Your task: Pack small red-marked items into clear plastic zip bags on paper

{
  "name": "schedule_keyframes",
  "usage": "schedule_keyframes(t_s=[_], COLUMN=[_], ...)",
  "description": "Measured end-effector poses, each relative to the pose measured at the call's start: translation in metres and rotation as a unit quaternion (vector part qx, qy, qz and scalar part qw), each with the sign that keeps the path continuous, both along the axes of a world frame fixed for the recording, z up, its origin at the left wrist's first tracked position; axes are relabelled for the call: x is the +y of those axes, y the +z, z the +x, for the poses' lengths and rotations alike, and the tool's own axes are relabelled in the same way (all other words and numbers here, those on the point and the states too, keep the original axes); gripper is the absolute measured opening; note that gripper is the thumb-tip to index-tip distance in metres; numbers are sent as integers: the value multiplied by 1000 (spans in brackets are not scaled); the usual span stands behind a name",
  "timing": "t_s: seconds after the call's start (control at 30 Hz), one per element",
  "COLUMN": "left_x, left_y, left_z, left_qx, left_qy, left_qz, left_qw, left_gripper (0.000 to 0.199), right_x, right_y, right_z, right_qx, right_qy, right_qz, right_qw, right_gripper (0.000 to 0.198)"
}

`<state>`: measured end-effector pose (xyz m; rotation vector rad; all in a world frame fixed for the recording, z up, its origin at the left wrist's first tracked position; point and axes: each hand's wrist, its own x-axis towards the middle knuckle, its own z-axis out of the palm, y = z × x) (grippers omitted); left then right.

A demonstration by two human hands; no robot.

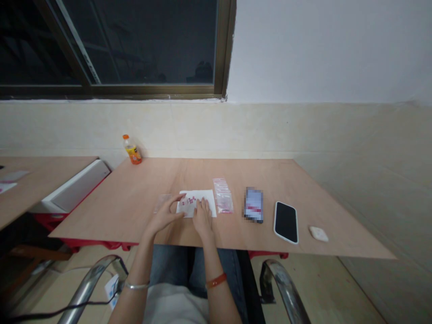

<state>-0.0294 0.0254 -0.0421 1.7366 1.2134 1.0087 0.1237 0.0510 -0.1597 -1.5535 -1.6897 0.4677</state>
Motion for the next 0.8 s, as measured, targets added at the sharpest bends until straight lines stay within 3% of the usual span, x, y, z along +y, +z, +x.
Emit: schedule_keyframes(t_s=[0.47, 0.67, 0.8], left_x=[3, 0, 0], left_y=[-3, 0, -2], left_z=[0, 0, -1], left_qx=[14, 24, 32], left_qy=[15, 37, 29], left_qz=[19, 6, -6], left_qw=[1000, 999, 999], left_gripper=[55, 51, 49], right_x=[2, 6, 5], right_y=[13, 18, 45], right_z=[2, 5, 5], right_qx=[-7, 102, 214], right_qy=[3, -26, -76], right_qz=[48, 75, 124], right_qw=[999, 992, 966], right_gripper=[26, 19, 17])
